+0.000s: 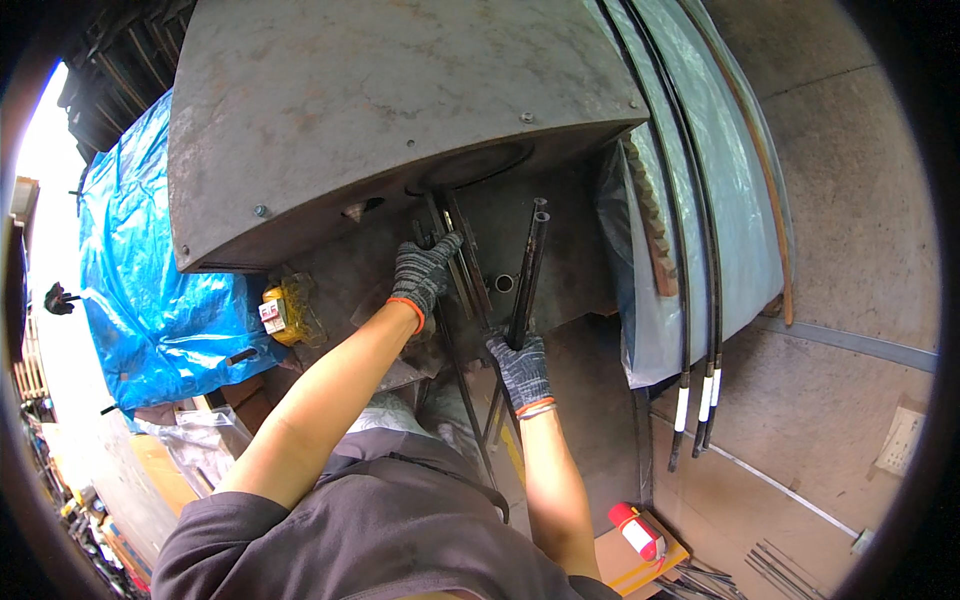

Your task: The person removes long black metal rods from a machine, gathers them into a bundle, and carries them to a nearby pallet. They then place the bundle onto the pallet with other similar rods.

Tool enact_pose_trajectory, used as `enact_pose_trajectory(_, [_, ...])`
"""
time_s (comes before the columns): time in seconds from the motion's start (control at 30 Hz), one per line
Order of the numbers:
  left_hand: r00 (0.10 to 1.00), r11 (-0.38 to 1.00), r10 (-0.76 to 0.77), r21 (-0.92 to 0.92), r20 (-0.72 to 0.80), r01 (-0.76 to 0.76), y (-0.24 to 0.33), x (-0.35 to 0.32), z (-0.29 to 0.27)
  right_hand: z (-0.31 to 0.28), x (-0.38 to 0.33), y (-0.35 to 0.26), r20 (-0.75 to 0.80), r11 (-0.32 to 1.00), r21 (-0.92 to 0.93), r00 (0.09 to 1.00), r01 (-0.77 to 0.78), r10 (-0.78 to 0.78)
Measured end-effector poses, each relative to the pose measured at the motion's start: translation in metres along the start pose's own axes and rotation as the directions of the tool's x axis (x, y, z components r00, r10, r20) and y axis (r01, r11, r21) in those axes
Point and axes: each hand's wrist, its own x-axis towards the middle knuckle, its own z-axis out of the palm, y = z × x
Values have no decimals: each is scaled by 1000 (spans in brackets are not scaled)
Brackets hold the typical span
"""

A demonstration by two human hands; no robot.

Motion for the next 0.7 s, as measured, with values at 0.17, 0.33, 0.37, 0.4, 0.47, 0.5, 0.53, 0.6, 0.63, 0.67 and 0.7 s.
enact_pose_trajectory(0.17, [999, 999, -39, -5, 12, 39, 5, -3, -3, 5, -2, -7, 2, 1000, -16, 1000, 16, -16])
enact_pose_trajectory(0.33, [999, 999, -45, -29, 5, 45, 3, -1, -1, 4, 6, 4, -13, 998, 61, 1000, -3, 4])
enact_pose_trajectory(0.37, [999, 999, -43, -22, -8, 43, 3, -1, -1, 4, 6, 3, -7, 998, 53, 1000, -26, 26])
enact_pose_trajectory(0.4, [999, 999, -42, -14, -19, 41, 4, -2, -1, 6, 3, -5, -3, 998, 45, 999, -50, 50])
enact_pose_trajectory(0.47, [998, 998, -60, 12, -14, 60, 6, -2, -2, 7, 3, -8, 8, 998, 28, 998, -61, 61])
enact_pose_trajectory(0.5, [998, 997, -69, 25, -11, 69, 8, -3, -3, 7, 3, -7, 13, 999, 21, 999, -49, 49])
enact_pose_trajectory(0.53, [997, 997, -75, 18, -6, 75, 9, -4, -3, 6, 3, -6, 19, 999, 13, 999, -37, 37])
enact_pose_trajectory(0.6, [996, 996, -85, 2, 3, 85, 10, -5, -4, 6, 2, -12, -7, 998, -53, 999, -35, 35])
enact_pose_trajectory(0.63, [998, 998, -69, -2, -3, 69, 10, -5, -4, 6, 2, -14, -20, 996, -87, 999, -34, 33])
enact_pose_trajectory(0.67, [999, 999, -54, -6, -10, 53, 9, -5, -4, 6, 5, -7, -26, 999, -37, 999, -30, 29])
enact_pose_trajectory(0.7, [999, 999, -37, -8, -13, 37, 11, -7, -3, 7, 10, 0, -36, 1000, 13, 999, -25, 25])
